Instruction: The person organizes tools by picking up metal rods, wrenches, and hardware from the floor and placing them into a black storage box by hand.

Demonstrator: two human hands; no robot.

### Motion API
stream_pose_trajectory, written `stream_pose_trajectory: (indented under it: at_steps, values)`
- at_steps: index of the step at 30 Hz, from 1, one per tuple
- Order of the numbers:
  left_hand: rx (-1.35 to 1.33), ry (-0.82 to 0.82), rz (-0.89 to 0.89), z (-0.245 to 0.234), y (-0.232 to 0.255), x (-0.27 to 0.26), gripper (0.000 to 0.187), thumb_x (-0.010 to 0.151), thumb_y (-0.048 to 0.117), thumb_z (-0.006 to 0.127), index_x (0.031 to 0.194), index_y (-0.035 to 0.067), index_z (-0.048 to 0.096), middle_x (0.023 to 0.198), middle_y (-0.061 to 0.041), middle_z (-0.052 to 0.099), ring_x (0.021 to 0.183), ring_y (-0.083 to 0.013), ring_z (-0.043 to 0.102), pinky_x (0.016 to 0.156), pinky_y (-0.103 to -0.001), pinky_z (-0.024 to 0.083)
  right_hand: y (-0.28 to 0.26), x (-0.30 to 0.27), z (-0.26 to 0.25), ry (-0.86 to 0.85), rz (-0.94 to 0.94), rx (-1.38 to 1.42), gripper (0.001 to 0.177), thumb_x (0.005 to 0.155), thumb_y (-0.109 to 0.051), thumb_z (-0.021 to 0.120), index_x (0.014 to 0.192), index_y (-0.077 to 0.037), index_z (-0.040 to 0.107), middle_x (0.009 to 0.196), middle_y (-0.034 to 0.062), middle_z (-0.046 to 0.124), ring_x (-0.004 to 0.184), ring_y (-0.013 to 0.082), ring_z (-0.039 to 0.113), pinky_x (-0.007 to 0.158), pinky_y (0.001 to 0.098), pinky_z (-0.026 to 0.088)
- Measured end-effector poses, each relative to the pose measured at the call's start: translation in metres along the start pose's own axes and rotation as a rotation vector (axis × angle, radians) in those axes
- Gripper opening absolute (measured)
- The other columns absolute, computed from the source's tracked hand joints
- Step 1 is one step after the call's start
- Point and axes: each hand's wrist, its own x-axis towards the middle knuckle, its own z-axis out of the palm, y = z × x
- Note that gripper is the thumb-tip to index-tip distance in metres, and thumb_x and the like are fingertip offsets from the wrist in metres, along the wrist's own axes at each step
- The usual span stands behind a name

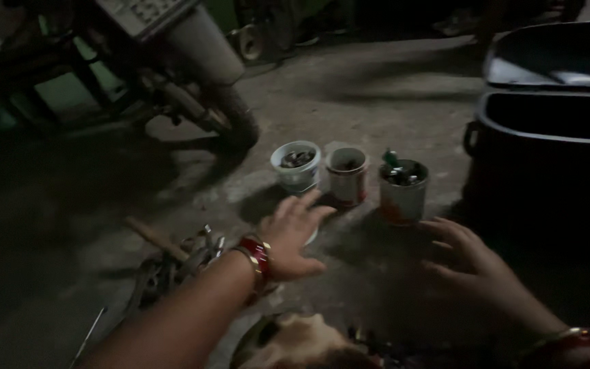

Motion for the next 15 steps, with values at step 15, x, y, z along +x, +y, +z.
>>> stream_pose_trajectory:
  at_steps: [15]
  values:
    - [-0.156, 0.042, -0.308, 0.079, -0.137, -0.069, 0.098, 0.069, 0.043, 0.085, 0.153, 0.028, 0.036, 0.161, -0.009, 0.030, 0.148, -0.0431, 0.030, 0.122, -0.051, 0.030, -0.159, 0.004, 0.247, -0.128, 0.184, 0.976, 0.061, 0.087, -0.026, 0.060, 0.145, -0.010, 0.052, 0.142, 0.0062, 0.063, 0.133, 0.0229, 0.055, 0.107, 0.0447, 0.043]
